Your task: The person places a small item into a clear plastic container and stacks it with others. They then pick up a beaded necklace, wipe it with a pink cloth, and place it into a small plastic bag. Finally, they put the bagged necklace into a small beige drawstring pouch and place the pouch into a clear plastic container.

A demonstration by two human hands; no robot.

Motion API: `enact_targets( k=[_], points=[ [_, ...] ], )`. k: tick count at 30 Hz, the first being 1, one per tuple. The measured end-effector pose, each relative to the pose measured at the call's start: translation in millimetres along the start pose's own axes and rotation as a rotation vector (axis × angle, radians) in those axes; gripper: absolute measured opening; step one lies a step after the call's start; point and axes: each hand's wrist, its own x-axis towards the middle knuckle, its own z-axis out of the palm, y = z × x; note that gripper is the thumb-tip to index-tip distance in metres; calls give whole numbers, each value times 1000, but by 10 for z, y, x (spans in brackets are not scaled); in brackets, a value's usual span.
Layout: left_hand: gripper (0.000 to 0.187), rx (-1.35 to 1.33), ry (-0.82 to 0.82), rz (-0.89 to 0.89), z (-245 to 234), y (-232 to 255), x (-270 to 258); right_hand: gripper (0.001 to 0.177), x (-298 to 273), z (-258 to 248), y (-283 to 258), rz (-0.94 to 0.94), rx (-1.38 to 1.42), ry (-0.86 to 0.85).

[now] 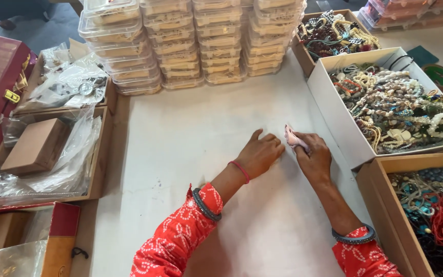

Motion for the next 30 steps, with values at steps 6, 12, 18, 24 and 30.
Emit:
enact_targets(
  k=[6, 12, 18, 24, 30],
  points=[
    [8, -503, 475, -77, -1120, 152, -37, 36, 10, -50, -66, 31, 50, -23],
    [30, -478, 539, -259, -1456, 220, -868, 33, 15, -23, 7, 13, 72, 22],
    [14, -368, 366, -431, -681, 105, -1788, 33, -21, -10, 22, -19, 140, 123],
    [17, -328, 356, -451, -679, 218, -2010, 39, -378, 109, -839, -341, 181, -126],
    [17, -321, 244, -469, -682, 211, -2051, 46, -672, 284, -1432, -707, -131, -472]
  ],
)
